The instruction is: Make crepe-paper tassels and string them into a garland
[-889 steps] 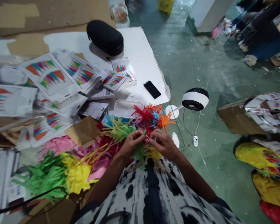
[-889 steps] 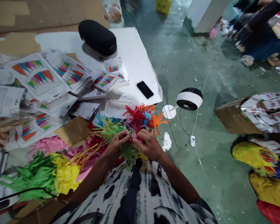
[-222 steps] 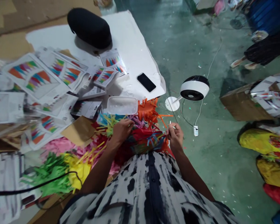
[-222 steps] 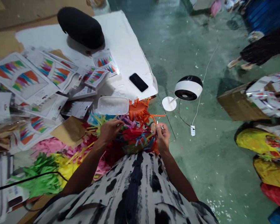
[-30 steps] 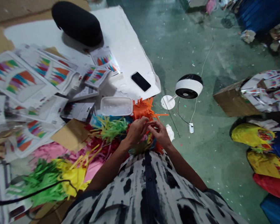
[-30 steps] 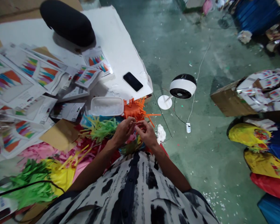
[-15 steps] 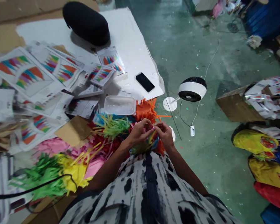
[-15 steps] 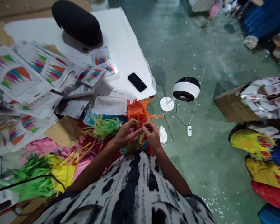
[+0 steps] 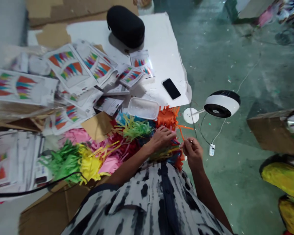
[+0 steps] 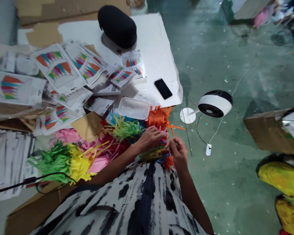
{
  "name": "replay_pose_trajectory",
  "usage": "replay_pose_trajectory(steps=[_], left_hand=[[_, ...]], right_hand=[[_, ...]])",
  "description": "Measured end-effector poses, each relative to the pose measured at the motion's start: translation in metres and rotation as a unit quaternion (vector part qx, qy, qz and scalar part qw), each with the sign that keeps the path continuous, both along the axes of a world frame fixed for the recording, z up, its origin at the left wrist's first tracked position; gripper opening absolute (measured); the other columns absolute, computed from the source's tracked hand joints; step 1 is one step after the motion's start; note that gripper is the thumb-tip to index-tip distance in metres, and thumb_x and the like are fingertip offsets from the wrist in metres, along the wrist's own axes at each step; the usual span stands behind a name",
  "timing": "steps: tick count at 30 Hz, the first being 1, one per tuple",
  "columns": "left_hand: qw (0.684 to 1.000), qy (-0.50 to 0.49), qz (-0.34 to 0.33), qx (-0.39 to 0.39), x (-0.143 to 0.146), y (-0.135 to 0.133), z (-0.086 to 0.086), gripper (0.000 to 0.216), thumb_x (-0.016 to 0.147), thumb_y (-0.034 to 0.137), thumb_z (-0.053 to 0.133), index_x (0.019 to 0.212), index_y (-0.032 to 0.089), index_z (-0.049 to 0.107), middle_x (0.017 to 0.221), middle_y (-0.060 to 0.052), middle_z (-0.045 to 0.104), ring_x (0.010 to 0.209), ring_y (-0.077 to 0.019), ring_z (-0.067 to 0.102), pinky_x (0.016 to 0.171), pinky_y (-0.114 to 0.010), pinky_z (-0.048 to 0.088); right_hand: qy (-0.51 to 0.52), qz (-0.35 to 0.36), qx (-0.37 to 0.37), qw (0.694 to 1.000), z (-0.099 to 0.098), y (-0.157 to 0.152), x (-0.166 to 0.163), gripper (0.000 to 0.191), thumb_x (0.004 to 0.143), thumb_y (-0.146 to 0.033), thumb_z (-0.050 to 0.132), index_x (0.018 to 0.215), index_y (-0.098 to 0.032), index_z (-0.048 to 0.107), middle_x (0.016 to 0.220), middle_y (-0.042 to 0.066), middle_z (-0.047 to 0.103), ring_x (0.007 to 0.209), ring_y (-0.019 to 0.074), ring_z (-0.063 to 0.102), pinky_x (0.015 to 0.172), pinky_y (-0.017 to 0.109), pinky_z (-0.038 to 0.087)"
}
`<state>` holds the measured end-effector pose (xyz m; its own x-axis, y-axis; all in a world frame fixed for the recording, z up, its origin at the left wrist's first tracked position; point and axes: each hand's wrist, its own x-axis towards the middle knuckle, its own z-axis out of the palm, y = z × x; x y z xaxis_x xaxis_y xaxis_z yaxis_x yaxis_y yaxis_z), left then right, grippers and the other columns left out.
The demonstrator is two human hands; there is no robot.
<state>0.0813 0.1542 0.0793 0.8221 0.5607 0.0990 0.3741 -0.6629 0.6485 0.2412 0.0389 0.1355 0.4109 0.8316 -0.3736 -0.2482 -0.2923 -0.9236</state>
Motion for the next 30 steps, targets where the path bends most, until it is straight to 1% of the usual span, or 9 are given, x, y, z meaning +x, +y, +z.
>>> replay_pose_trajectory(steps=[3,6,10,13,16,18,22,25,30], left_hand=[[0.997,-0.030,0.056,0.032,-0.027,0.009,0.004,0.032,0.098,0.031,0.063,0.130,0.025,0.065,0.127,-0.010,0.069,0.124,-0.0250,0.058,0.110,-0.044,0.044],[0.991,-0.036,0.117,0.059,-0.063,0.019,0.007,0.026,0.100,0.016,0.052,0.119,0.022,0.069,0.121,-0.011,0.068,0.124,-0.0256,0.057,0.109,-0.046,0.047],[0.987,-0.029,0.133,0.088,-0.095,0.016,0.002,0.026,0.094,0.009,0.056,0.106,0.024,0.074,0.120,-0.010,0.067,0.123,-0.0256,0.059,0.109,-0.044,0.049],[0.976,-0.032,0.185,0.111,-0.106,0.006,-0.006,0.032,0.094,0.006,0.055,0.112,0.025,0.073,0.126,-0.012,0.062,0.129,-0.0276,0.056,0.111,-0.048,0.046],[0.967,-0.005,0.230,0.113,-0.112,0.000,-0.012,0.038,0.095,0.004,0.050,0.120,0.025,0.071,0.128,-0.013,0.062,0.129,-0.0279,0.057,0.112,-0.053,0.041],[0.972,0.033,0.210,0.099,-0.117,-0.002,-0.013,0.032,0.096,0.007,0.054,0.113,0.026,0.073,0.122,-0.011,0.067,0.122,-0.0270,0.060,0.108,-0.049,0.043],[0.984,0.094,0.135,0.073,-0.125,-0.007,-0.014,0.016,0.091,0.012,0.066,0.089,0.025,0.074,0.098,-0.007,0.073,0.103,-0.0256,0.064,0.092,-0.041,0.047],[0.975,0.143,0.155,0.071,-0.130,-0.012,-0.017,0.016,0.091,0.011,0.064,0.085,0.022,0.073,0.090,-0.010,0.071,0.101,-0.0294,0.061,0.088,-0.044,0.045],[0.957,0.189,0.209,0.071,-0.129,-0.012,-0.022,0.021,0.092,0.007,0.058,0.087,0.021,0.073,0.098,-0.011,0.071,0.104,-0.0297,0.059,0.093,-0.047,0.042]], right_hand=[[0.001,-0.040,-0.004,0.999,-0.001,-0.001,0.003,0.033,0.089,-0.054,0.075,0.095,-0.025,0.059,0.068,-0.004,0.063,0.044,0.0072,0.033,0.042,0.022,0.021],[-0.001,-0.049,-0.005,0.999,-0.005,0.004,0.002,0.034,0.089,-0.053,0.076,0.093,-0.025,0.058,0.069,-0.004,0.063,0.043,0.0065,0.032,0.042,0.022,0.020],[-0.006,-0.051,0.001,0.999,-0.007,0.012,-0.004,0.035,0.089,-0.054,0.074,0.091,-0.024,0.057,0.069,-0.005,0.063,0.044,0.0068,0.033,0.042,0.022,0.022],[-0.017,-0.060,0.008,0.998,-0.008,0.014,-0.006,0.034,0.089,-0.054,0.074,0.090,-0.024,0.058,0.070,-0.005,0.063,0.046,0.0069,0.034,0.043,0.022,0.024],[-0.025,-0.064,0.008,0.998,-0.009,0.012,-0.006,0.034,0.089,-0.053,0.074,0.091,-0.024,0.058,0.069,-0.005,0.062,0.047,0.0072,0.036,0.044,0.021,0.025],[-0.027,-0.062,0.002,0.998,-0.010,0.010,-0.006,0.034,0.089,-0.053,0.074,0.089,-0.023,0.058,0.069,-0.005,0.061,0.048,0.0073,0.038,0.045,0.021,0.026],[-0.031,-0.053,-0.007,0.998,-0.012,0.007,-0.008,0.034,0.090,-0.053,0.074,0.086,-0.022,0.059,0.069,-0.005,0.060,0.049,0.0069,0.038,0.044,0.021,0.027],[-0.032,-0.047,-0.007,0.998,-0.013,0.008,-0.010,0.034,0.088,-0.053,0.075,0.088,-0.022,0.060,0.070,-0.005,0.060,0.048,0.0068,0.040,0.044,0.021,0.028],[-0.030,-0.035,-0.010,0.999,-0.015,0.007,-0.012,0.034,0.088,-0.052,0.076,0.093,-0.023,0.060,0.071,-0.005,0.062,0.047,0.0073,0.044,0.043,0.021,0.033]])
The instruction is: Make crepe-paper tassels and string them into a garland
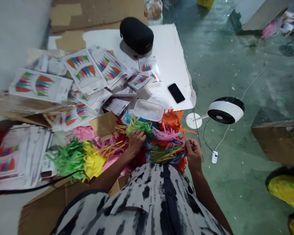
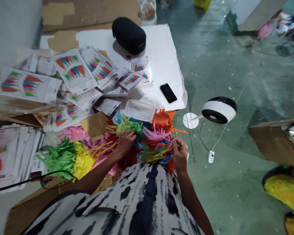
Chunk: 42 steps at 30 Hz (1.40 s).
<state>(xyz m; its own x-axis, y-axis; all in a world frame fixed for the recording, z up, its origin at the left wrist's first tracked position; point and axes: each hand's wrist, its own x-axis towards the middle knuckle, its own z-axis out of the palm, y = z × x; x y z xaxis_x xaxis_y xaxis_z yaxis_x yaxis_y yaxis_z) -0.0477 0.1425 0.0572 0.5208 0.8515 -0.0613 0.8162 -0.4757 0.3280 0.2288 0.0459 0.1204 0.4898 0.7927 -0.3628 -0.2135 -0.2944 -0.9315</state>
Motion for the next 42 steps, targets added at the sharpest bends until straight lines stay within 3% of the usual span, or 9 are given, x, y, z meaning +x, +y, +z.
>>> replay_pose_trajectory(steps=[3,6,9,12,18,27,31,36,42], left_hand=[[1.000,-0.008,0.006,0.002,-0.001,0.003,0.014,0.021,0.094,0.011,0.060,0.084,0.023,0.075,0.104,-0.009,0.074,0.112,-0.0293,0.060,0.102,-0.051,0.039],[0.999,-0.044,0.000,0.005,-0.015,0.014,0.045,0.012,0.093,0.023,0.069,0.089,0.029,0.079,0.116,-0.003,0.076,0.124,-0.0288,0.057,0.110,-0.051,0.035],[0.978,-0.202,0.055,0.001,-0.042,0.036,0.076,0.011,0.092,0.029,0.069,0.093,0.029,0.081,0.111,-0.003,0.077,0.113,-0.0244,0.062,0.106,-0.044,0.042],[0.956,-0.279,0.084,-0.042,-0.065,0.056,0.089,0.016,0.088,0.039,0.073,0.090,0.024,0.079,0.106,-0.006,0.077,0.107,-0.0239,0.065,0.102,-0.040,0.047],[0.971,-0.203,0.045,-0.116,-0.066,0.058,0.074,0.024,0.091,0.042,0.068,0.101,0.022,0.076,0.095,-0.005,0.075,0.085,-0.0195,0.066,0.078,-0.030,0.051],[0.981,-0.114,-0.086,-0.128,-0.053,0.044,0.051,0.018,0.093,0.020,0.061,0.099,0.024,0.078,0.103,-0.007,0.074,0.100,-0.0227,0.065,0.088,-0.035,0.049],[0.994,-0.067,-0.060,-0.069,-0.029,0.027,0.039,0.018,0.093,0.024,0.066,0.107,0.025,0.078,0.104,-0.011,0.071,0.099,-0.0271,0.061,0.086,-0.041,0.044],[1.000,-0.022,0.018,-0.003,-0.011,0.010,0.040,0.016,0.096,0.025,0.064,0.086,0.022,0.076,0.095,-0.011,0.065,0.099,-0.0281,0.057,0.088,-0.044,0.041],[0.998,-0.015,0.050,0.024,-0.006,0.002,0.054,0.018,0.095,0.032,0.067,0.110,0.026,0.075,0.120,-0.011,0.063,0.116,-0.0300,0.053,0.101,-0.048,0.038]], right_hand=[[0.002,0.008,-0.003,1.000,-0.002,-0.001,-0.001,0.032,0.090,-0.051,0.075,0.094,-0.023,0.061,0.071,-0.005,0.062,0.048,0.0079,0.046,0.043,0.020,0.036],[0.004,0.016,-0.007,1.000,-0.004,-0.001,-0.001,0.033,0.089,-0.052,0.075,0.095,-0.023,0.061,0.072,-0.005,0.063,0.051,0.0092,0.049,0.046,0.021,0.041],[0.006,0.023,-0.010,1.000,-0.007,0.000,0.000,0.034,0.089,-0.053,0.075,0.095,-0.023,0.061,0.072,-0.005,0.063,0.051,0.0096,0.050,0.047,0.022,0.043],[0.006,0.031,-0.010,0.999,-0.009,0.001,0.000,0.035,0.088,-0.054,0.076,0.096,-0.023,0.061,0.072,-0.004,0.064,0.052,0.0107,0.053,0.048,0.022,0.044],[0.004,0.040,-0.007,0.999,-0.009,0.001,-0.001,0.037,0.088,-0.055,0.075,0.095,-0.022,0.061,0.071,-0.003,0.064,0.055,0.0123,0.057,0.050,0.023,0.046],[-0.012,0.046,-0.016,0.999,-0.009,0.000,-0.003,0.037,0.087,-0.055,0.076,0.091,-0.021,0.061,0.070,-0.003,0.063,0.054,0.0105,0.052,0.050,0.022,0.042],[-0.015,0.049,-0.021,0.998,-0.009,0.000,-0.005,0.038,0.086,-0.056,0.076,0.090,-0.021,0.061,0.071,-0.003,0.063,0.053,0.0101,0.052,0.049,0.022,0.041],[-0.018,0.049,-0.026,0.998,-0.012,-0.003,-0.003,0.037,0.086,-0.054,0.077,0.092,-0.021,0.062,0.071,-0.004,0.063,0.053,0.0093,0.051,0.048,0.021,0.039],[-0.024,0.056,-0.033,0.998,-0.018,-0.002,-0.004,0.039,0.084,-0.055,0.080,0.094,-0.020,0.065,0.073,-0.002,0.065,0.060,0.0117,0.057,0.053,0.022,0.045]])
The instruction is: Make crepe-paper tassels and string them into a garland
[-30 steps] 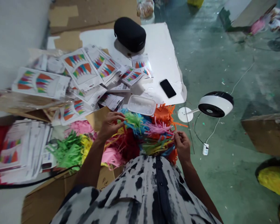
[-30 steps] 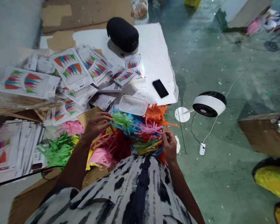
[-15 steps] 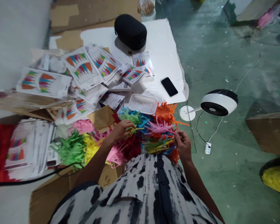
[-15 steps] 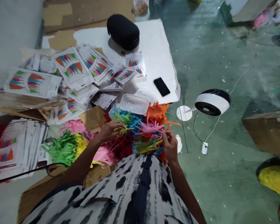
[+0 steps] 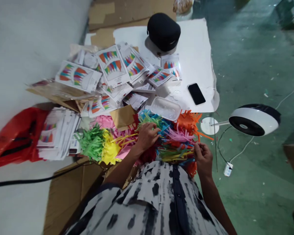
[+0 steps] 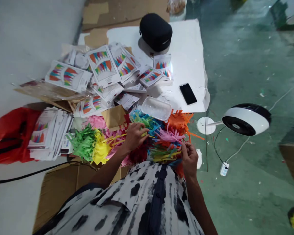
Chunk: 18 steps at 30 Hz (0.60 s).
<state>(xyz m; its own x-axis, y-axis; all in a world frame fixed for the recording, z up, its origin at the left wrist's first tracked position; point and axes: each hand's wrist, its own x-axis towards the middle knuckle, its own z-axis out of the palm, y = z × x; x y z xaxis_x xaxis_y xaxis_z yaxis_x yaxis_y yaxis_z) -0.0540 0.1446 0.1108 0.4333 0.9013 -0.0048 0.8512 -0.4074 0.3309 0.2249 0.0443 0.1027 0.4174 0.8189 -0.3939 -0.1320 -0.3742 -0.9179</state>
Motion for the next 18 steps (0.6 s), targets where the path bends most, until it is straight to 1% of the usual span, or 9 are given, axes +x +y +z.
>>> replay_pose_trajectory(steps=[2,4,6,7,9,11,14,16,18], left_hand=[[1.000,-0.003,-0.023,-0.011,0.004,0.001,-0.007,0.014,0.091,0.027,0.071,0.104,0.027,0.076,0.121,-0.010,0.065,0.118,-0.0303,0.053,0.104,-0.048,0.037],[0.999,-0.013,-0.032,-0.022,0.008,0.003,-0.016,0.011,0.090,0.018,0.070,0.093,0.025,0.077,0.118,-0.010,0.066,0.116,-0.0297,0.054,0.106,-0.049,0.036],[0.999,-0.033,-0.026,-0.031,0.008,0.005,-0.025,0.016,0.091,0.013,0.066,0.084,0.023,0.076,0.111,-0.011,0.068,0.111,-0.0291,0.056,0.104,-0.049,0.036],[0.998,-0.047,-0.017,-0.033,0.007,0.006,-0.027,0.017,0.091,0.013,0.065,0.082,0.023,0.076,0.107,-0.011,0.068,0.109,-0.0292,0.056,0.103,-0.049,0.037],[0.996,-0.082,0.007,-0.036,0.004,0.009,-0.027,0.016,0.092,0.018,0.067,0.082,0.022,0.077,0.102,-0.012,0.067,0.106,-0.0298,0.056,0.100,-0.050,0.039],[0.990,-0.128,0.037,-0.036,0.001,0.012,-0.021,0.012,0.091,0.028,0.071,0.083,0.024,0.079,0.101,-0.010,0.067,0.104,-0.0296,0.056,0.098,-0.049,0.040],[0.970,-0.222,0.092,-0.027,-0.007,0.017,-0.003,0.015,0.089,0.039,0.074,0.085,0.026,0.080,0.099,-0.008,0.067,0.102,-0.0270,0.058,0.098,-0.046,0.043],[0.943,-0.305,0.133,-0.016,-0.018,0.024,0.012,0.024,0.090,0.048,0.071,0.087,0.025,0.079,0.098,-0.006,0.066,0.100,-0.0247,0.059,0.095,-0.042,0.047],[0.902,-0.397,0.171,-0.005,-0.031,0.033,0.028,0.039,0.094,0.062,0.060,0.091,0.025,0.075,0.097,-0.005,0.064,0.094,-0.0222,0.061,0.086,-0.039,0.051]], right_hand=[[0.002,0.008,0.001,1.000,0.002,0.002,-0.003,0.040,0.083,-0.055,0.080,0.095,-0.020,0.065,0.072,-0.003,0.064,0.058,0.0117,0.056,0.052,0.022,0.045],[0.005,0.012,0.003,1.000,0.005,0.004,-0.007,0.040,0.083,-0.056,0.080,0.095,-0.021,0.064,0.072,-0.003,0.063,0.057,0.0115,0.056,0.050,0.022,0.045],[0.007,0.014,0.004,1.000,0.008,0.004,-0.009,0.039,0.084,-0.056,0.079,0.094,-0.022,0.064,0.073,-0.003,0.063,0.056,0.0118,0.056,0.049,0.022,0.045],[0.007,0.014,0.003,1.000,0.009,0.004,-0.010,0.039,0.085,-0.056,0.078,0.094,-0.022,0.063,0.073,-0.003,0.063,0.056,0.0120,0.056,0.049,0.022,0.046],[0.006,0.014,0.001,1.000,0.010,0.003,-0.010,0.038,0.086,-0.056,0.077,0.094,-0.022,0.063,0.073,-0.003,0.063,0.056,0.0125,0.056,0.050,0.024,0.047],[0.006,0.014,0.000,1.000,0.011,0.003,-0.011,0.039,0.085,-0.057,0.077,0.092,-0.022,0.063,0.072,-0.002,0.063,0.056,0.0129,0.055,0.050,0.025,0.048],[0.010,0.015,0.000,1.000,0.010,0.004,-0.012,0.040,0.085,-0.058,0.077,0.091,-0.022,0.062,0.072,-0.003,0.064,0.056,0.0132,0.055,0.050,0.025,0.047],[0.016,0.013,0.002,1.000,0.010,0.005,-0.012,0.039,0.085,-0.058,0.077,0.092,-0.022,0.062,0.071,-0.003,0.064,0.056,0.0131,0.055,0.050,0.025,0.046],[0.023,0.010,0.005,1.000,0.010,0.006,-0.010,0.038,0.086,-0.056,0.076,0.095,-0.023,0.061,0.071,-0.004,0.063,0.057,0.0124,0.054,0.050,0.023,0.044]])
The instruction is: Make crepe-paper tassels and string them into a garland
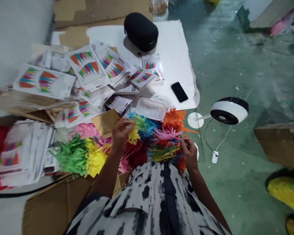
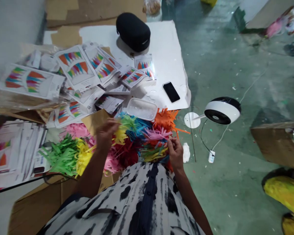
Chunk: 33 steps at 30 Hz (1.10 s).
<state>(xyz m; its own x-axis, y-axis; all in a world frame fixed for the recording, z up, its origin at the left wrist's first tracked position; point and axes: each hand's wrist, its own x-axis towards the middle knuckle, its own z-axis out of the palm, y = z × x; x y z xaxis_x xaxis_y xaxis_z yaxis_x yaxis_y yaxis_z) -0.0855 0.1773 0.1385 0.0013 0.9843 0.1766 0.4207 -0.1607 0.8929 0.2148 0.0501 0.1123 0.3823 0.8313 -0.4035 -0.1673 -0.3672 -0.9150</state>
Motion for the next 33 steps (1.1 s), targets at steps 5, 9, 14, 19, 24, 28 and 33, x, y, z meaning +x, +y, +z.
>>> replay_pose_trajectory(steps=[5,9,14,19,24,28,33], left_hand=[[0.990,-0.140,0.010,-0.014,0.003,0.010,0.022,0.047,0.090,0.070,0.061,0.085,0.025,0.073,0.083,-0.002,0.061,0.083,-0.0182,0.058,0.077,-0.034,0.052],[0.982,-0.142,-0.094,-0.084,0.070,-0.012,0.018,0.022,0.081,0.045,0.083,0.084,0.023,0.081,0.087,-0.003,0.066,0.083,-0.0186,0.062,0.075,-0.033,0.051],[0.978,-0.126,-0.123,-0.110,0.137,-0.027,0.009,0.017,0.086,0.045,0.079,0.088,0.028,0.083,0.088,-0.003,0.063,0.089,-0.0201,0.060,0.085,-0.035,0.050],[0.967,-0.144,-0.168,-0.127,0.154,-0.022,0.007,0.018,0.083,0.046,0.081,0.088,0.029,0.085,0.093,-0.003,0.063,0.095,-0.0214,0.059,0.091,-0.036,0.049],[0.928,-0.216,-0.185,-0.239,0.157,-0.015,0.010,0.025,0.079,0.049,0.083,0.085,0.025,0.084,0.098,-0.004,0.072,0.100,-0.0230,0.064,0.094,-0.037,0.050],[0.899,-0.240,-0.210,-0.299,0.159,-0.008,0.014,0.032,0.082,0.050,0.080,0.097,0.022,0.083,0.091,-0.005,0.078,0.083,-0.0216,0.070,0.078,-0.034,0.054],[0.891,-0.258,-0.196,-0.317,0.162,-0.006,0.017,0.032,0.076,0.048,0.086,0.089,0.020,0.081,0.090,-0.004,0.079,0.083,-0.0204,0.071,0.081,-0.032,0.055]], right_hand=[[0.020,0.001,0.012,1.000,0.008,0.004,0.005,0.035,0.088,-0.055,0.075,0.094,-0.024,0.060,0.074,-0.004,0.063,0.052,0.0096,0.046,0.046,0.022,0.037],[0.044,0.046,0.030,0.998,0.028,0.013,-0.003,0.033,0.086,-0.054,0.077,0.091,-0.024,0.064,0.096,0.002,0.071,0.054,0.0090,0.045,0.046,0.023,0.037],[0.095,0.106,0.065,0.988,0.041,0.021,-0.014,0.030,0.087,-0.051,0.077,0.087,-0.024,0.064,0.109,0.002,0.069,0.058,0.0088,0.045,0.049,0.024,0.036],[0.121,0.101,0.070,0.985,0.035,0.023,-0.010,0.033,0.086,-0.053,0.078,0.086,-0.025,0.062,0.069,-0.005,0.049,0.054,0.0096,0.037,0.048,0.023,0.030],[0.124,0.089,0.073,0.986,0.039,0.025,-0.003,0.037,0.083,-0.056,0.079,0.087,-0.024,0.061,0.076,-0.003,0.052,0.060,0.0111,0.043,0.051,0.023,0.035],[0.132,0.091,0.073,0.984,0.041,0.024,0.000,0.035,0.084,-0.054,0.079,0.087,-0.023,0.062,0.081,-0.001,0.056,0.067,0.0126,0.048,0.056,0.023,0.040],[0.141,0.092,0.071,0.983,0.037,0.022,0.001,0.035,0.084,-0.054,0.079,0.087,-0.023,0.063,0.081,-0.001,0.057,0.067,0.0133,0.048,0.055,0.024,0.039]])
